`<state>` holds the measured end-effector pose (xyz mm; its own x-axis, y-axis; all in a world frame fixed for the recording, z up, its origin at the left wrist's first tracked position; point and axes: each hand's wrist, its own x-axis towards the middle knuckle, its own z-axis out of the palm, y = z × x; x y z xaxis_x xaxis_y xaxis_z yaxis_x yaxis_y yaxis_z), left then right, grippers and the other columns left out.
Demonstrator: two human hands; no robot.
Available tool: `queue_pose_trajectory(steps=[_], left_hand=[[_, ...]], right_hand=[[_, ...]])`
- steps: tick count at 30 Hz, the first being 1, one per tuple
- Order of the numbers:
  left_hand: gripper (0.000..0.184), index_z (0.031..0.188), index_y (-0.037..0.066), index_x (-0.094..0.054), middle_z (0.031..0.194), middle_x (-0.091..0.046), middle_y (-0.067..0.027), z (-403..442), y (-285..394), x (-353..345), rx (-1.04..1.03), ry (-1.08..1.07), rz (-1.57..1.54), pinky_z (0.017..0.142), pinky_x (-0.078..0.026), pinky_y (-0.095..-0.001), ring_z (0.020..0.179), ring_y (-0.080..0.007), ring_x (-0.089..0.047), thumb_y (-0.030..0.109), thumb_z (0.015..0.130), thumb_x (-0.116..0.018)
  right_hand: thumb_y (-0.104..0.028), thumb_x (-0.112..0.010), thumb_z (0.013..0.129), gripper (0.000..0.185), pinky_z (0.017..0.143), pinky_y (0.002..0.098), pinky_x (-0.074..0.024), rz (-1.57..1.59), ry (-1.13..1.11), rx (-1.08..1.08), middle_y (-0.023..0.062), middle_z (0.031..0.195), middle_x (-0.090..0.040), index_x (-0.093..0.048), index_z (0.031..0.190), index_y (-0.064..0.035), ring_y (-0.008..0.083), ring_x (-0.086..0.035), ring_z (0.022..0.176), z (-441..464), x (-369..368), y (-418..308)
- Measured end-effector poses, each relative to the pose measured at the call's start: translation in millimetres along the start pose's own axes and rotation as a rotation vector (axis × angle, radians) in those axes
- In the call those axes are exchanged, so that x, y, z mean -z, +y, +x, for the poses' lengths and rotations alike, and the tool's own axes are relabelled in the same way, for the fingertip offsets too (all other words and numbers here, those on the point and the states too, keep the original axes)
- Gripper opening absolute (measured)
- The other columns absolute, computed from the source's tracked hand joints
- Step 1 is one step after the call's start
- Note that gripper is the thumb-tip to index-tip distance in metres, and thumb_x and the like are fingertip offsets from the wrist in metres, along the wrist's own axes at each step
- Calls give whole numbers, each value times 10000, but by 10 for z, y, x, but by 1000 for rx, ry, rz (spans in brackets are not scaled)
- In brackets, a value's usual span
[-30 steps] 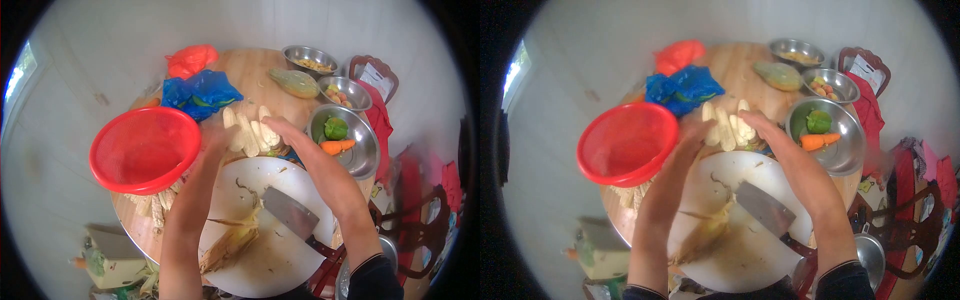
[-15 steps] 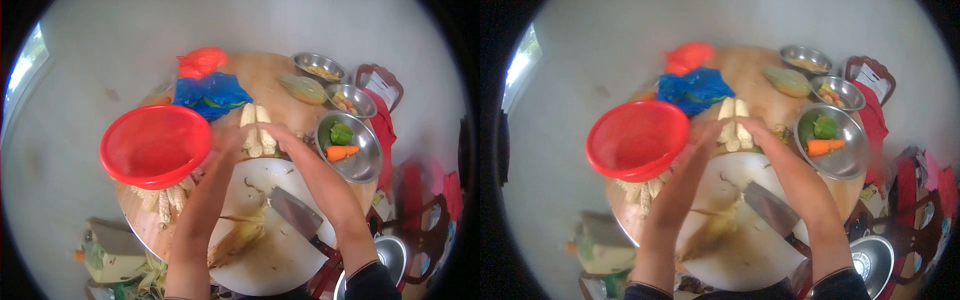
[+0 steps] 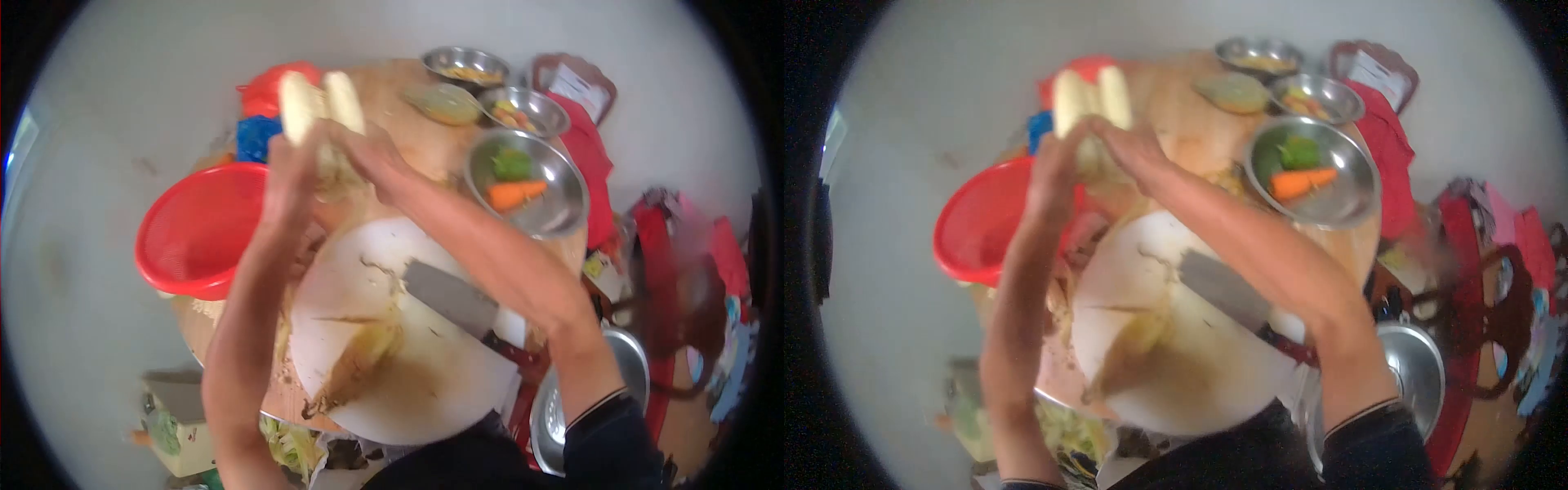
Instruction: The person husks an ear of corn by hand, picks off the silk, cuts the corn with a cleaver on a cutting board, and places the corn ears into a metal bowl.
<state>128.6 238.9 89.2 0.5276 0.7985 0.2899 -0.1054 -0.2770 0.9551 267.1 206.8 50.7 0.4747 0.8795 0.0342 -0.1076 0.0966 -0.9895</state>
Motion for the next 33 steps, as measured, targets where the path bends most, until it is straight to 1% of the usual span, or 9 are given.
queue_pose_trajectory(steps=[4, 6, 7, 9, 11, 13, 14, 24, 33], left_hand=[[475, 1251, -66, -556, 1079, -638, -112, -662, 471, -387, 214, 155, -225, 816, -504, -333, 990, -163, -606, 338, 1006, -603], [501, 1268, -72, -535, 1141, -616, -130, -1125, 604, -541, 9, -7, -8, 845, -492, -309, 998, -155, -598, 359, 1018, -583], [513, 1299, -67, -523, 1189, -607, -141, -1306, 600, -706, 79, 2, -170, 866, -479, -297, 1022, -155, -590, 366, 1027, -567], [540, 1403, -43, -432, 1252, -586, -156, -1767, 579, -967, -255, -20, -33, 966, -455, -330, 1097, -216, -570, 338, 1043, -561], [535, 1428, -53, -355, 1326, -518, -181, -2120, 670, -1241, 162, -102, -553, 1016, -429, -335, 1172, -225, -522, 294, 1061, -534], [556, 1442, -58, -297, 1341, -477, -188, -2591, 690, -1458, -4, -118, -427, 1032, -416, -345, 1205, -236, -488, 289, 1068, -519], [566, 1448, -54, -267, 1341, -453, -180, -2697, 746, -1521, 304, -194, -699, 1048, -400, -351, 1219, -240, -463, 286, 1069, -515], [527, 1456, -67, -248, 1340, -425, -182, -4021, 662, -1971, 239, -457, -407, 1025, -412, -366, 1189, -223, -456, 180, 1066, -502], [696, 1419, -127, -281, 1326, -484, -295, -4077, 572, -2264, 404, -747, -304, 1033, -437, -400, 1202, -327, -544, 375, 1032, -569]], right_hand=[[-523, -705, 863, 706, 946, 413, -513, -242, -78, -14, 220, 1192, -680, -649, 1236, 74, 296, -649, 1104, -794, 352, -578], [-544, -674, 879, 693, 948, 386, -515, -480, -14, 3, 209, 1191, -688, -656, 1248, 43, 277, -661, 1078, -1209, 576, -739], [-543, -655, 893, 676, 942, 371, -520, -607, 39, 21, 198, 1184, -696, -658, 1254, 29, 262, -670, 1059, -1435, 714, -806], [-501, -624, 932, 667, 942, 349, -525, -536, -105, -43, 172, 1207, -689, -585, 1353, 16, 236, -669, 1055, -1998, 971, -975], [-434, -607, 968, 648, 929, 353, -530, -617, -93, -44, 156, 1223, -673, -502, 1420, 18, 218, -651, 1065, -2461, 1168, -1053], [-436, -612, 979, 661, 929, 368, -526, -640, -30, -83, 153, 1218, -660, -472, 1432, 25, 226, -644, 1056, -2988, 1263, -1152], [-441, -606, 990, 644, 943, 375, -515, -639, -9, 6, 166, 1209, -654, -486, 1411, 32, 230, -634, 1071, -3152, 1414, -1001], [-416, -577, 1011, 645, 1038, 370, -431, -696, 200, -448, 181, 1258, -574, -393, 1425, 44, 216, -542, 1172, -4851, 1807, -878], [-390, -616, 972, 508, 946, 413, -473, -776, 274, -475, 181, 1076, -616, -498, 1250, 18, 282, -595, 1025, -5751, 1721, -582]])
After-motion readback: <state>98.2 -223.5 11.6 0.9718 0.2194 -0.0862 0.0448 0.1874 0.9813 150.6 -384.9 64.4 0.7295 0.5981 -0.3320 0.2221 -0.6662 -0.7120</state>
